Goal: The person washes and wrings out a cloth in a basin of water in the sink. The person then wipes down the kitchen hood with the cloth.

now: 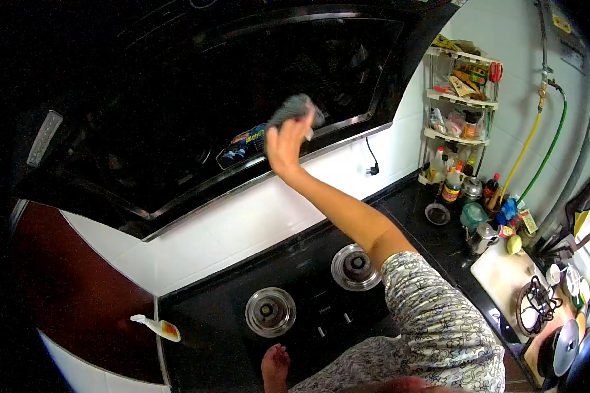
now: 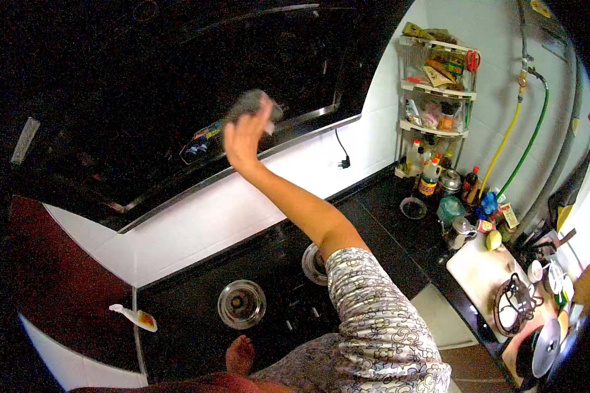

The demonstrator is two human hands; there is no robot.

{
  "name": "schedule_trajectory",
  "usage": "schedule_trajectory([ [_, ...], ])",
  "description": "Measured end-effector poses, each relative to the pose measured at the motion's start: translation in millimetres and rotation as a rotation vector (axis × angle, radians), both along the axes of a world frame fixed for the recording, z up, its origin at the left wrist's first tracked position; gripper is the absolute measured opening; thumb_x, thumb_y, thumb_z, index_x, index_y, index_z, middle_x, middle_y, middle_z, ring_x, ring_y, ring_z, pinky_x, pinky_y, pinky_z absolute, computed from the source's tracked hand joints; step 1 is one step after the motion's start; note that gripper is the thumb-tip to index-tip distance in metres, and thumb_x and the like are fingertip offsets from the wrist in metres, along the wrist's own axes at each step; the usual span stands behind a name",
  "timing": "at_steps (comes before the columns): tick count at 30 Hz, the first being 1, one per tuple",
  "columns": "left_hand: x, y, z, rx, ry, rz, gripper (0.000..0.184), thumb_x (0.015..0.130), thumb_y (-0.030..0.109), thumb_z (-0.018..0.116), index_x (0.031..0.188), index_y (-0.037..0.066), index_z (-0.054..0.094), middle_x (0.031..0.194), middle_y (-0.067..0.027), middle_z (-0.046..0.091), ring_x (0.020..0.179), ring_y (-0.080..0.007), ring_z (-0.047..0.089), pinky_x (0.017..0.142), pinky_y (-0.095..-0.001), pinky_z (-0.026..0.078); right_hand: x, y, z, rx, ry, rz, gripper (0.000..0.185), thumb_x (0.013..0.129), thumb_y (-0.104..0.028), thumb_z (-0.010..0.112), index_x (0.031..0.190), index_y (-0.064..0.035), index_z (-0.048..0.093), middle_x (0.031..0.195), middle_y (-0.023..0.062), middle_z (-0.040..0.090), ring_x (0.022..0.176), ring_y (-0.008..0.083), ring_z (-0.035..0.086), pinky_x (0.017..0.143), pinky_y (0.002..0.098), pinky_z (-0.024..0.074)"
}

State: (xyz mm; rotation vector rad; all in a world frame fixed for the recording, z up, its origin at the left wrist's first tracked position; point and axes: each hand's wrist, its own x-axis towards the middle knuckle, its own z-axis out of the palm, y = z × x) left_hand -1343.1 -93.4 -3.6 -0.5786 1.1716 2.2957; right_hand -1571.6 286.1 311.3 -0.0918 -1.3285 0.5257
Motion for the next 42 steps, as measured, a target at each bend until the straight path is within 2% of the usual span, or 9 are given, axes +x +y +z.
schedule_trajectory([
  [5,5,-5,-20,0.021,0.001,0.009,0.016,0.083,0.016,0.053,0.091,0.003,0.057,0.078,-0.0081,0.059,0.066,-0.0209,0.056,0.058,-0.0328,0.046,66,54,110,0.413,0.169,-0.234,0.057,0.071,-0.011,0.048,0.125,-0.0034,0.031,0.138,0.0181,0.02,0.127,0.0426,0.014,0.101,0.0536,0.0126],
  [8,13,-3,-27,0.051,-0.025,0.016,0.016,0.082,0.016,0.054,0.091,0.003,0.057,0.077,-0.0076,0.06,0.067,-0.0205,0.056,0.058,-0.0325,0.046,88,134,148,0.237,0.457,-0.322,0.052,0.073,-0.011,0.045,0.121,0.0045,0.031,0.132,0.0257,0.025,0.121,0.0443,0.022,0.102,0.0483,0.0161],
  [14,32,29,-7,0.027,-0.028,-0.014,0.017,0.083,0.015,0.056,0.092,0.001,0.057,0.079,-0.0085,0.06,0.07,-0.0198,0.058,0.063,-0.0311,0.049,81,187,47,0.101,0.109,-0.269,0.051,0.081,-0.01,0.045,0.121,0.0138,0.026,0.131,0.0319,0.02,0.121,0.0458,0.021,0.102,0.0473,0.0174],
  [19,34,77,16,-0.045,0.063,-0.073,0.017,0.085,0.016,0.052,0.091,0.001,0.056,0.076,-0.0065,0.059,0.07,-0.0175,0.058,0.06,-0.0301,0.048,93,207,-72,-0.175,-0.373,0.07,0.051,0.073,0.0,0.052,0.121,0.0028,0.037,0.124,0.0244,0.037,0.114,0.0381,0.038,0.098,0.0393,0.0299],
  [26,38,98,-15,-0.133,0.304,-0.204,0.017,0.083,0.018,0.056,0.087,0.002,0.059,0.076,-0.0069,0.061,0.065,-0.0184,0.058,0.054,-0.0293,0.046,177,221,-30,-0.219,-0.337,0.149,0.038,0.072,-0.016,0.061,0.105,0.0016,0.055,0.105,0.0202,0.054,0.099,0.0329,0.05,0.088,0.0354,0.0392],
  [27,37,102,-11,0.155,0.103,-0.159,0.017,0.083,0.019,0.056,0.087,0.002,0.059,0.077,-0.007,0.061,0.064,-0.0178,0.057,0.054,-0.0289,0.046,190,222,-16,-0.178,-0.39,0.13,0.036,0.072,-0.02,0.062,0.101,0.0012,0.057,0.103,0.0202,0.054,0.096,0.0328,0.051,0.085,0.0355,0.0399],
  [31,46,110,-1,0.04,0.084,-0.097,0.018,0.083,0.018,0.055,0.091,0.002,0.058,0.077,-0.0071,0.061,0.064,-0.0177,0.057,0.054,-0.0293,0.046,201,233,32,-0.04,-0.222,-0.03,0.033,0.071,-0.023,0.064,0.092,0.0005,0.059,0.096,0.019,0.056,0.092,0.0329,0.051,0.083,0.0374,0.0398],
  [37,63,107,4,-0.041,0.032,-0.012,0.017,0.084,0.016,0.054,0.093,0.001,0.057,0.078,-0.0068,0.06,0.064,-0.0164,0.055,0.055,-0.0289,0.044,206,193,125,0.366,0.137,-0.086,0.036,0.067,0.004,0.049,0.102,-0.0041,0.051,0.099,0.017,0.047,0.094,0.0326,0.049,0.081,0.0342,0.0411],
  [42,70,94,-21,0.095,0.023,-0.032,0.017,0.083,0.015,0.054,0.092,0.001,0.057,0.077,-0.0067,0.059,0.063,-0.0157,0.052,0.055,-0.0286,0.043,132,209,54,0.355,-0.169,-0.221,0.029,0.066,-0.002,0.057,0.092,-0.0128,0.058,0.1,0.0106,0.05,0.089,0.0308,0.052,0.07,0.0379,0.047],
])
